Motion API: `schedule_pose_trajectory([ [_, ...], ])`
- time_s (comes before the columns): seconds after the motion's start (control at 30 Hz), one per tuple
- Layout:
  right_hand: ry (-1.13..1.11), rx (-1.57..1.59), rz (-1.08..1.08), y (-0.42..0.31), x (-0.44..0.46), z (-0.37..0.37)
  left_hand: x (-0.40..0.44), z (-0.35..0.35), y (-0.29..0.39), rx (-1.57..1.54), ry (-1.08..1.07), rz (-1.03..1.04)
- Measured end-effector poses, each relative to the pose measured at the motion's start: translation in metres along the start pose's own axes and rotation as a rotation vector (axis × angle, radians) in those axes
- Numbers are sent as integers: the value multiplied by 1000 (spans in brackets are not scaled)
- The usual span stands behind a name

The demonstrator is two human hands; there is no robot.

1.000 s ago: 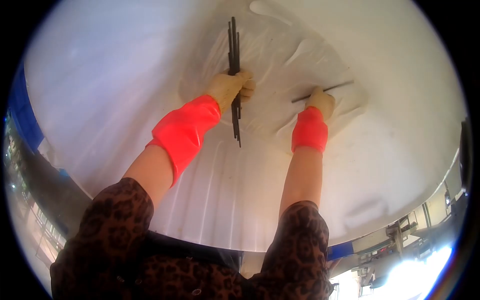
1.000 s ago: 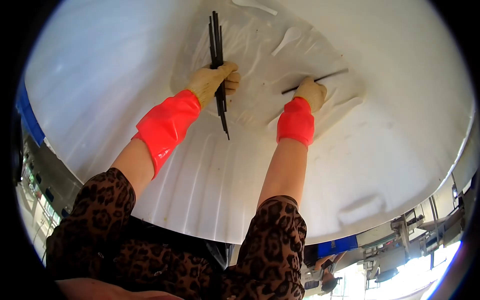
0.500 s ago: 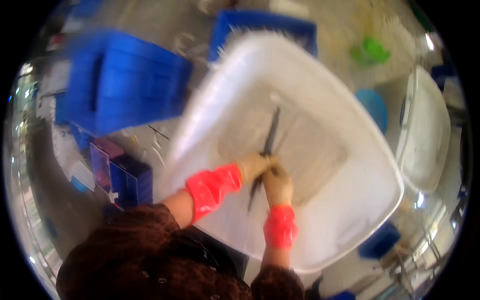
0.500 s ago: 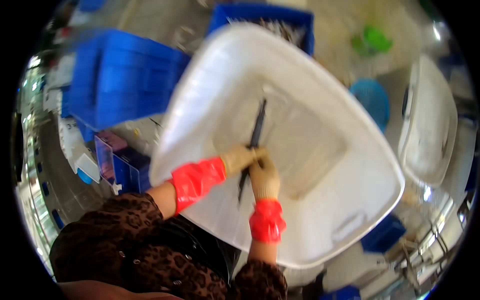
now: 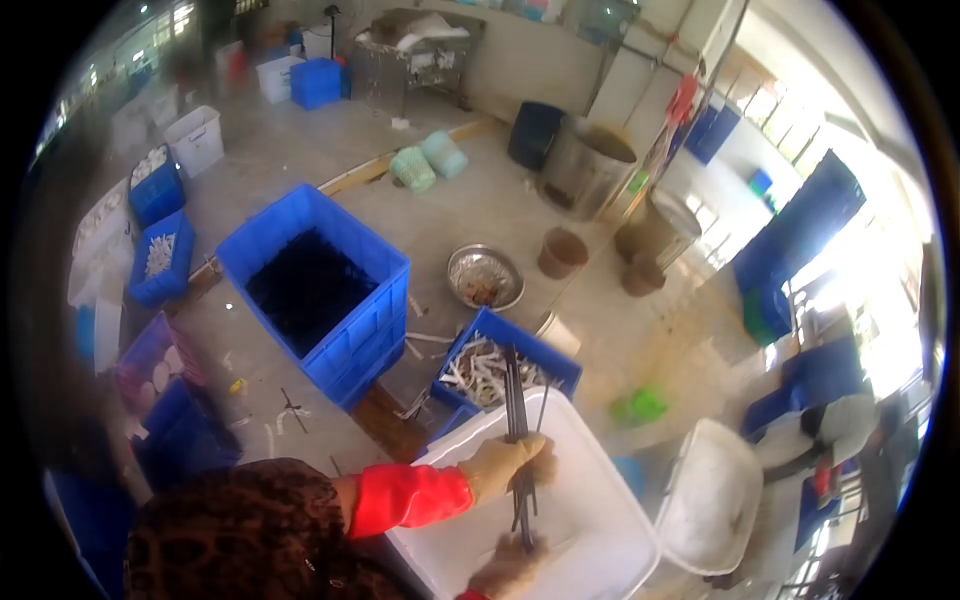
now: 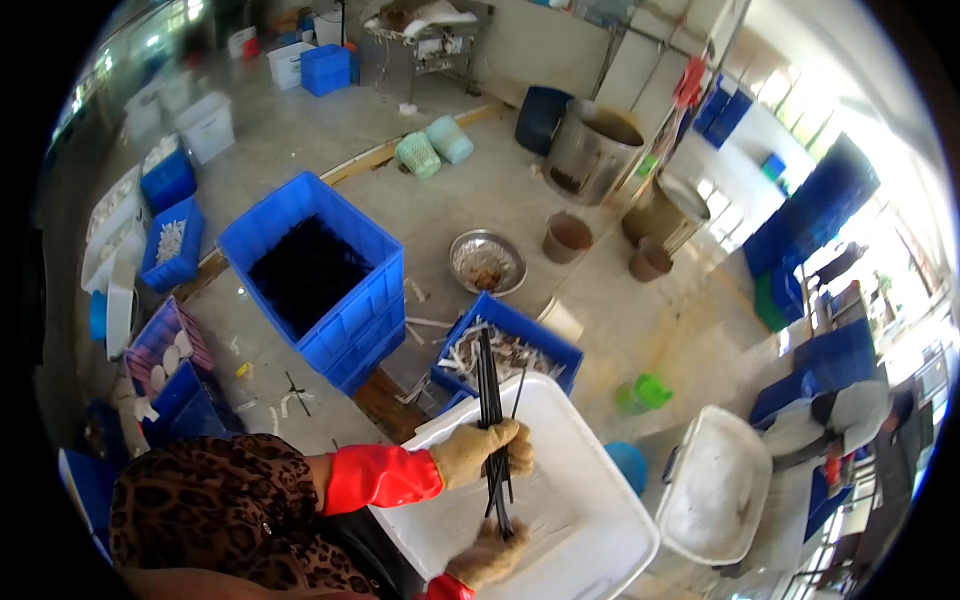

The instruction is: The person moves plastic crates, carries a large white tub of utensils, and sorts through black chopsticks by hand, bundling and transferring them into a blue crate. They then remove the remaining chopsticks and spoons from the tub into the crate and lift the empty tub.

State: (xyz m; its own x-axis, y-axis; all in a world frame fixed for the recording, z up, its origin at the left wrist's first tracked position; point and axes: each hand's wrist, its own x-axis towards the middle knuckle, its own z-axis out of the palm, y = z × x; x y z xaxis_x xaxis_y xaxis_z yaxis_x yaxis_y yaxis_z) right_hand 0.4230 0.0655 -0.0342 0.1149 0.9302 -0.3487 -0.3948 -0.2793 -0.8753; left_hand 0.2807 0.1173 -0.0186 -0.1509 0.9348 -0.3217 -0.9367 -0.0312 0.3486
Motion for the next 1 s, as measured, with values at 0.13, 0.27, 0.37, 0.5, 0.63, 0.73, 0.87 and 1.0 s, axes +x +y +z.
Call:
schedule_pose_trajectory([
  [0.13, -406, -299, -351, -2, -27, 51, -53, 32, 11, 285, 196, 116],
  [0.27, -784, -257, -60, -26, -65, 51, -114, 32, 51, 343, 125, 118],
  [0.37, -709, -164, 116, -39, -78, 33, -169, 18, 60, 641, 223, -15],
  [0.5, -800, -115, 161, -54, -60, 33, -216, 3, 27, 473, 44, -286],
  [0.63, -977, 10, 154, -68, -56, 60, -226, -4, -15, 187, -208, -533],
  [0.73, -1083, 105, 148, -79, -54, 73, -228, -6, -28, 112, -392, -628],
  [0.87, -1280, -181, -75, -93, -53, 71, -232, -6, -27, 414, -240, -534],
  [1.0, -1334, -462, -73, -94, -67, 54, -240, 1, -19, 445, -186, -557],
])
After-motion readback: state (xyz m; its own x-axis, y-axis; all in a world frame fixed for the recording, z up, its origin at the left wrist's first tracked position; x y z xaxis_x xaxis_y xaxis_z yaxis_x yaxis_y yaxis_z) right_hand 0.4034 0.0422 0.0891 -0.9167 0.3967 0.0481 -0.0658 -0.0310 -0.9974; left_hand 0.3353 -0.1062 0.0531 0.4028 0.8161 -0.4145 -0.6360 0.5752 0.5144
